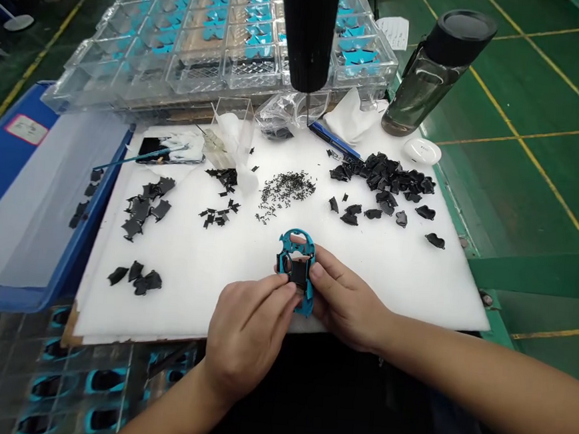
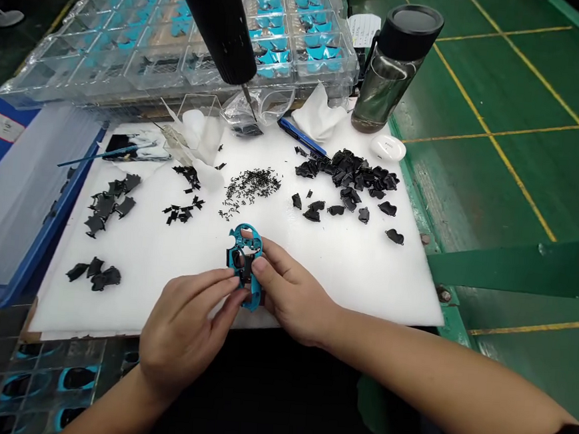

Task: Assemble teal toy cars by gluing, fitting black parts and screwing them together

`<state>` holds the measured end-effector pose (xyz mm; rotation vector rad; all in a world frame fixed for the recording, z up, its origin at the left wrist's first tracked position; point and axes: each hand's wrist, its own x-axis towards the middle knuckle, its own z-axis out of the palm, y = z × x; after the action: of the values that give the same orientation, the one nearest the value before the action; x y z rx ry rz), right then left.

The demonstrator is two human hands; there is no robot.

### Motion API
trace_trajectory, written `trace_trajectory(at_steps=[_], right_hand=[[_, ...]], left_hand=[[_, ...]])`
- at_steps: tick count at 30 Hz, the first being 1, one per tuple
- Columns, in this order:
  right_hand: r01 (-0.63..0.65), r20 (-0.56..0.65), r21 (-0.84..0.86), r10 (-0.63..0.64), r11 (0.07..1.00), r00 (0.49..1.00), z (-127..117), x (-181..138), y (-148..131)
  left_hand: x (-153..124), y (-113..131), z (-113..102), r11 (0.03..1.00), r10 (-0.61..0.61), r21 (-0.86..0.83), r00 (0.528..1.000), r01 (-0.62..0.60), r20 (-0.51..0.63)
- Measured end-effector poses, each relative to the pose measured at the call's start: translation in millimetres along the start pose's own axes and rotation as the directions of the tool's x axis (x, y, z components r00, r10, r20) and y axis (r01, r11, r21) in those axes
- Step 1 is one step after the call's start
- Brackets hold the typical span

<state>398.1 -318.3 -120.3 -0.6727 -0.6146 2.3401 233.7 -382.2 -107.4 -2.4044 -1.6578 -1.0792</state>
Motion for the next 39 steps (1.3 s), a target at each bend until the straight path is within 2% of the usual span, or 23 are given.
trace_trajectory(at_steps=[2, 5, 9, 12, 15, 19, 22, 25, 34, 39], right_hand=[[-0.003, 0.016, 0.033, 0.003, 0.999, 1.0, 1, 0, 0], [0.004, 0.034, 0.043, -0.005, 0.999, 0.999, 2, 0, 1], [0.025, 0.062, -0.01, -0.025, 1.0, 0.998, 0, 0, 2], [0.05, 0.081, -0.127, -0.04, 0.991, 0.996, -3, 0, 2], [0.11, 0.115, -0.271, -0.081, 0.956, 0.99, -1, -1, 0], [0.176, 0.105, -0.474, -0.143, 0.863, 0.984, 3, -5, 0], [0.164, 0.054, -0.67, -0.173, 0.724, 0.984, 6, -7, 1], [0.138, 0.03, -0.761, -0.179, 0.634, 0.983, 7, -8, 0], [0.131, 0.001, -0.784, -0.209, 0.607, 0.978, 11, -9, -1], [0.096, -0.038, -0.78, -0.201, 0.618, 0.979, 12, -9, -2]], left_hand=[[-3, 0, 0, 0.992, -0.116, -0.048, 0.991, 0.113, -0.065], [-9, -2, 1, 0.95, -0.286, -0.14, 0.958, 0.278, -0.037], [-12, -6, 4, 0.81, -0.515, -0.279, 0.853, 0.516, 0.082], [-10, -7, 3, 0.703, -0.57, -0.37, 0.792, 0.608, 0.218], [-8, -9, 0, 0.645, -0.571, -0.415, 0.766, 0.641, 0.296], [-10, -12, -3, 0.665, -0.515, -0.45, 0.802, 0.596, 0.303], [-15, -12, -4, 0.695, -0.473, -0.456, 0.831, 0.557, 0.293], [-19, -12, -4, 0.714, -0.457, -0.454, 0.846, 0.534, 0.276], [-22, -9, -1, 0.738, -0.448, -0.442, 0.86, 0.51, 0.243], [-25, -8, 1, 0.761, -0.41, -0.463, 0.89, 0.454, 0.2]])
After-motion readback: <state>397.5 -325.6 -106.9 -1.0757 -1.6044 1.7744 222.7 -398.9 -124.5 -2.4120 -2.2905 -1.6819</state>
